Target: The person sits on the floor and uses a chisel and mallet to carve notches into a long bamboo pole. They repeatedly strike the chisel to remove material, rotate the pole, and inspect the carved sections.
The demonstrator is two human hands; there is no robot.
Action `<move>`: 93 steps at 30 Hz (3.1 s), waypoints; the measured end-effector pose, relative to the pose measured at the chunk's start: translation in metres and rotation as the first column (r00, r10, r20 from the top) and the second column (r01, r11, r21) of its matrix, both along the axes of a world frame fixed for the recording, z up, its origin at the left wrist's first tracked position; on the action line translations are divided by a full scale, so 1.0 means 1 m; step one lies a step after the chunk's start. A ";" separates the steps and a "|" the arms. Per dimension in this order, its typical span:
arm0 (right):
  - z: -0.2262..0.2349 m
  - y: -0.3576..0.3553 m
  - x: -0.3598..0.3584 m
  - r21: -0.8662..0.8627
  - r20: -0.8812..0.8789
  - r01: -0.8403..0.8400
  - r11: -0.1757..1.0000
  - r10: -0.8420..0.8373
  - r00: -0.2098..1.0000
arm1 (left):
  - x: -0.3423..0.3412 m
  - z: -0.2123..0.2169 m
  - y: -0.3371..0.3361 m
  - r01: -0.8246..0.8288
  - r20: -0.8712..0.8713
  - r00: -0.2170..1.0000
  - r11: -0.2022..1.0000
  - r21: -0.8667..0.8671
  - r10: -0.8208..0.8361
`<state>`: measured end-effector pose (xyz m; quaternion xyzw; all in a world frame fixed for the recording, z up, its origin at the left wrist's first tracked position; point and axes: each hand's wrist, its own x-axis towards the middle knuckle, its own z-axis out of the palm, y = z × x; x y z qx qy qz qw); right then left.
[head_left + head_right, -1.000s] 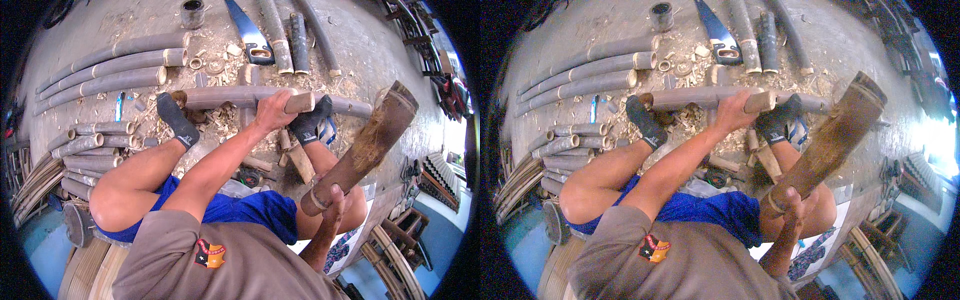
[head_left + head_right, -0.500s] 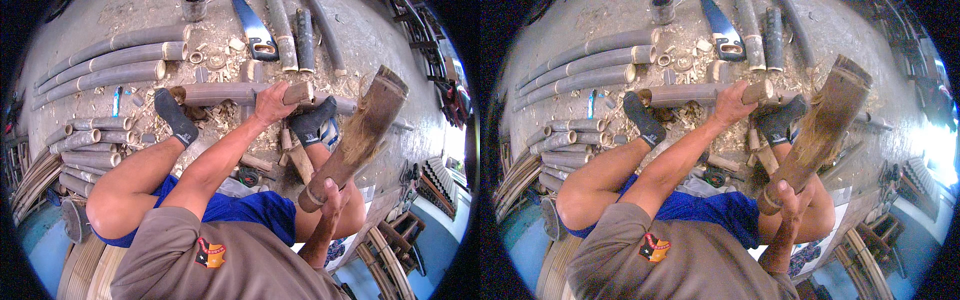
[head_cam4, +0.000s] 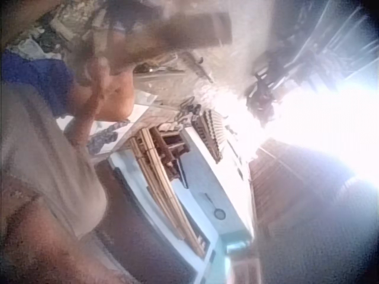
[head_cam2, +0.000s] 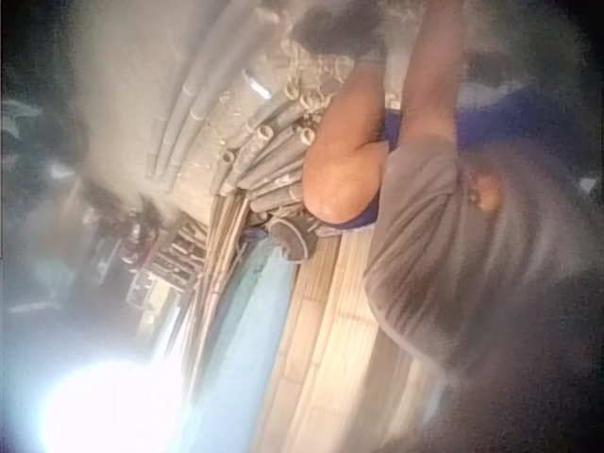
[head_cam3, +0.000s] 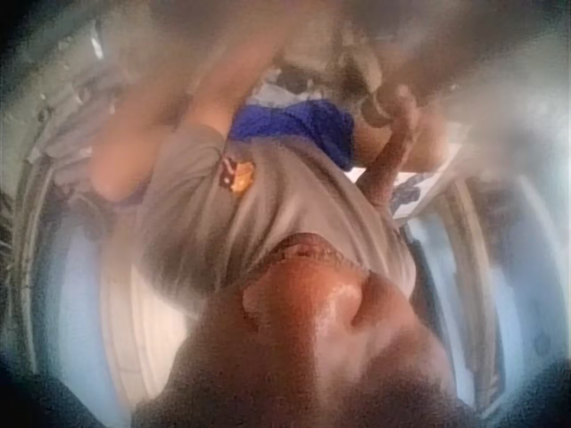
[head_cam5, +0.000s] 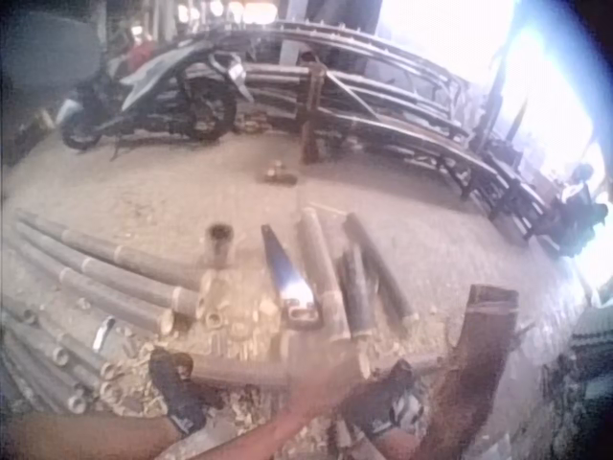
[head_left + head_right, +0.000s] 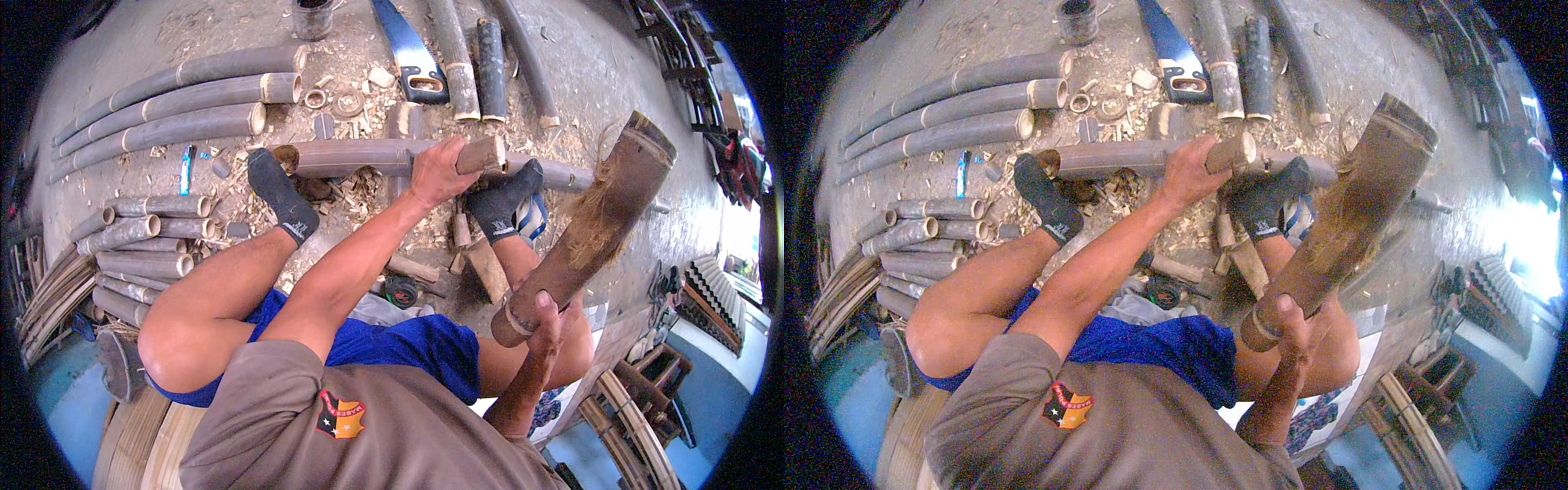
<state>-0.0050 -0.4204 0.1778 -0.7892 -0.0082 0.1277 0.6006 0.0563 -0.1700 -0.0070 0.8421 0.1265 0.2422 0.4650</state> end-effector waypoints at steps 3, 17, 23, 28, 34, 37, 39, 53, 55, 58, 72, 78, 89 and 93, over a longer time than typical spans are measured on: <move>0.005 0.002 0.001 -0.012 -0.027 -0.024 1.000 0.024 0.999 | -0.001 -0.001 0.000 0.001 0.001 1.000 1.000 0.003 -0.001; 0.002 0.040 0.043 -0.038 0.193 0.185 0.982 -0.174 0.966 | 0.015 0.001 -0.006 -0.044 -0.013 0.999 0.982 -0.186 0.042; -0.016 0.058 0.063 -0.511 0.140 -0.134 0.849 0.237 0.961 | 0.001 -0.011 0.006 -0.135 -0.076 0.989 0.983 -0.123 0.126; 0.105 0.013 0.115 0.554 0.269 -0.026 0.832 -0.149 0.952 | 0.015 -0.001 0.003 -0.079 -0.116 0.992 0.975 -0.208 0.056; -0.034 0.074 0.039 -0.484 -0.030 -0.292 0.825 0.318 0.948 | 0.003 -0.018 0.013 -0.141 -0.186 0.977 0.973 -0.180 0.108; 0.005 0.057 0.087 -0.457 0.188 -0.145 0.878 0.255 0.949 | 0.006 -0.002 0.019 -0.170 -0.233 0.963 0.978 -0.123 0.138; 0.065 0.008 0.113 -0.388 0.498 0.137 0.911 0.083 0.863 | 0.026 0.005 -0.008 -0.091 -0.112 0.991 0.974 -0.206 0.069; 0.071 -0.015 0.146 -0.204 0.658 0.284 0.937 -0.083 0.748 | 0.008 -0.012 0.014 -0.183 -0.081 0.982 0.973 -0.138 0.174; 0.071 0.008 0.132 -0.013 0.543 0.335 0.942 -0.274 0.793 | 0.007 -0.009 0.006 -0.181 -0.101 0.981 0.962 -0.204 0.163; -0.036 0.041 0.069 -0.456 0.101 -0.209 0.865 0.284 0.954 | 0.014 -0.005 0.010 -0.206 -0.097 0.977 0.961 -0.183 0.191; -0.007 -0.001 0.012 -0.224 0.118 0.034 0.974 -0.007 0.993 | -0.008 -0.018 -0.001 -0.073 0.123 0.989 0.991 -0.115 0.087; -0.039 -0.007 -0.004 -0.105 0.012 -0.089 0.990 0.091 0.996 | 0.015 0.061 0.126 -0.120 0.018 0.782 0.178 -0.977 0.623; -0.074 0.048 0.012 -0.077 -0.114 -0.026 0.997 0.017 0.993 | 0.080 0.022 0.356 -0.267 0.227 0.678 0.521 -0.810 0.699; -0.084 0.054 0.015 -0.135 -0.215 -0.007 0.991 -0.023 0.976 | 0.121 0.007 0.398 -0.423 0.156 0.590 0.468 -0.776 0.792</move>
